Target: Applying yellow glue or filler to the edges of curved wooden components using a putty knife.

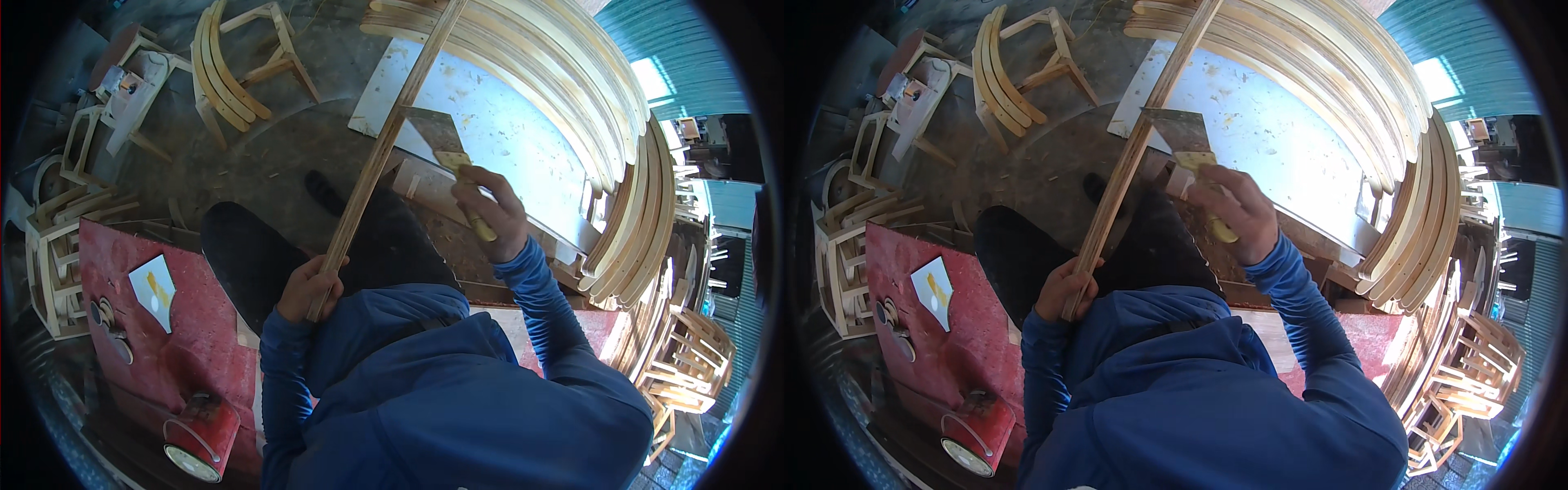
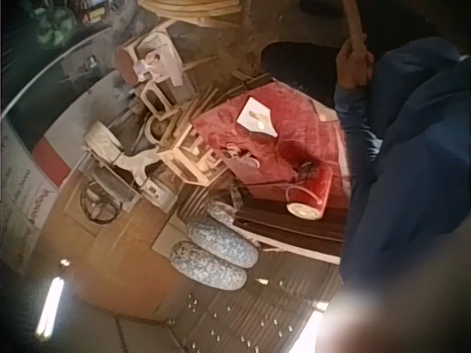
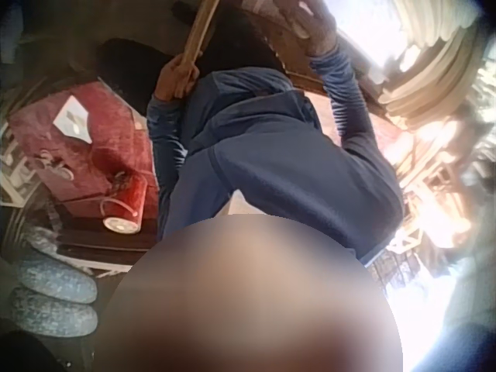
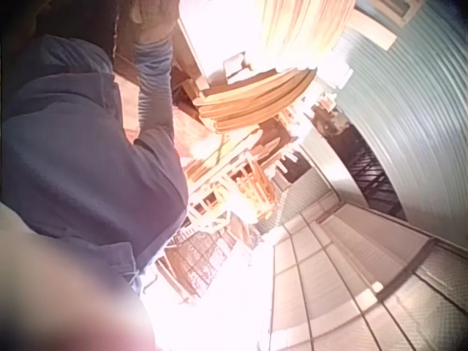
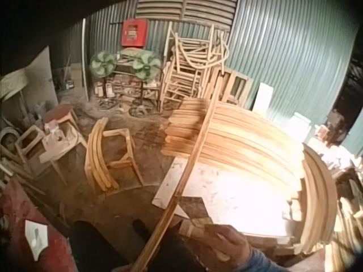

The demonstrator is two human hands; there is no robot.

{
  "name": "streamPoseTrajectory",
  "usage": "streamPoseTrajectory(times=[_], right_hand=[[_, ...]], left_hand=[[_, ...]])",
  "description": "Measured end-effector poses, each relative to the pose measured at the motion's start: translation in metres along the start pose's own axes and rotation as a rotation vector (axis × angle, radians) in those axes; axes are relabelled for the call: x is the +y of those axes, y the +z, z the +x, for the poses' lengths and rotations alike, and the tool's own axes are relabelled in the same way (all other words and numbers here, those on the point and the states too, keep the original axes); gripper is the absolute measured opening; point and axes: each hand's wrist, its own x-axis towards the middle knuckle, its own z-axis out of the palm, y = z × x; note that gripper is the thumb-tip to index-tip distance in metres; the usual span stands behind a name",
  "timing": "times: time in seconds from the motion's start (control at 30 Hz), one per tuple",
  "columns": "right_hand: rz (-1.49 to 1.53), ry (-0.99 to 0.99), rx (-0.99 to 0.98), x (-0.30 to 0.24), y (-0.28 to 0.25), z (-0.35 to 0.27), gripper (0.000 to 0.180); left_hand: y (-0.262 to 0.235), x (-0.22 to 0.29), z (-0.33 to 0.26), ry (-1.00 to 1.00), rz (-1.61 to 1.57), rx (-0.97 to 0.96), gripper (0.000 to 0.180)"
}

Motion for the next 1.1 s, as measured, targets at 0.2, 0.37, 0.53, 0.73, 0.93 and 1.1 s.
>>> streamPoseTrajectory(times=[0.2,0.37,0.53,0.73,0.93,1.1], right_hand=[[-0.058,0.018,-0.168,-0.001,0.036,-0.027,0.053],[0.007,0.017,-0.201,-0.013,0.013,-0.025,0.052],[0.058,0.129,-0.104,-0.018,-0.013,-0.007,0.044],[-0.084,0.003,-0.217,-0.019,-0.008,0.011,0.047],[0.043,0.123,-0.236,-0.035,-0.026,0.019,0.035],[0.682,0.795,0.116,0.001,-0.029,0.026,0.037]], left_hand=[[-0.002,-0.001,0.003,0.003,-0.009,-0.005,0.053],[0.001,0.001,0.0,0.008,-0.003,0.008,0.052],[0.001,-0.004,-0.001,0.012,-0.004,0.024,0.05],[0.002,-0.003,0.0,0.057,0.053,0.046,0.046],[0.003,-0.004,-0.002,0.068,0.042,0.062,0.045],[0.002,-0.004,-0.001,0.048,0.018,0.054,0.046]])
